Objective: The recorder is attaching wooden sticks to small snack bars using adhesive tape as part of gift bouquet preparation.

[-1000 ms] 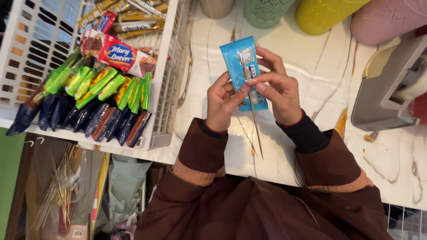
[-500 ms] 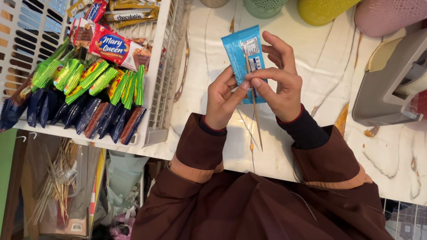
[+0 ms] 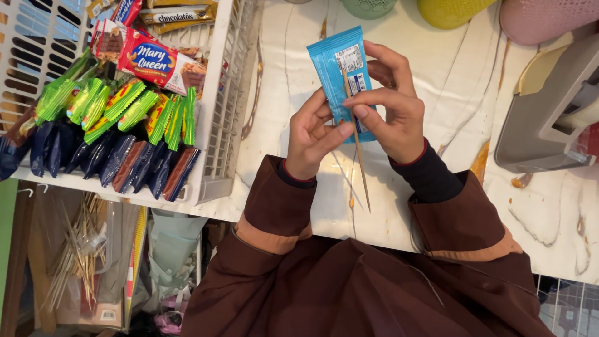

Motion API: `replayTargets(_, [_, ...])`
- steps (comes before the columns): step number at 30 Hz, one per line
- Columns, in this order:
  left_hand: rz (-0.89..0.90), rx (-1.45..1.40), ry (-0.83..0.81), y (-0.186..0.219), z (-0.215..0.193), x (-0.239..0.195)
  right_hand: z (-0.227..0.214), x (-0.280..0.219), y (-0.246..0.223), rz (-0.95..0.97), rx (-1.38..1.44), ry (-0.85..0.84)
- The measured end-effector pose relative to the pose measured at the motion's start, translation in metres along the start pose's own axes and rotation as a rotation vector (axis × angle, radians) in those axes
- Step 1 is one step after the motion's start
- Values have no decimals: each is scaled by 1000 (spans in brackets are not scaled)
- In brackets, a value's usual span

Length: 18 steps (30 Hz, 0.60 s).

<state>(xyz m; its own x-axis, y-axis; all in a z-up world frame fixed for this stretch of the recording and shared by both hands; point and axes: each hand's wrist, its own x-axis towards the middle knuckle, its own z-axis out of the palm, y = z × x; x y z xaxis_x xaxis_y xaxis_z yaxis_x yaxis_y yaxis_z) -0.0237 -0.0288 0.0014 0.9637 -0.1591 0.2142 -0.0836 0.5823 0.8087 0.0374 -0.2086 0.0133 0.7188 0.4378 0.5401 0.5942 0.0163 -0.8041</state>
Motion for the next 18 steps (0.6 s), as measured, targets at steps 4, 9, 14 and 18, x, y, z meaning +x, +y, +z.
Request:
replayTargets(4, [-11, 12, 81, -8, 3, 2, 1, -1, 0, 13, 22, 0])
replayTargets(9, [4, 18, 114, -16, 0, 2, -7, -2, -1, 35, 33, -12])
replayTargets(14, [-40, 29, 92, -23, -3, 1, -20, 12, -10, -174, -335, -8])
replayTargets(18, [-67, 28, 83, -23, -4, 1, -33, 3, 5, -316, -517, 17])
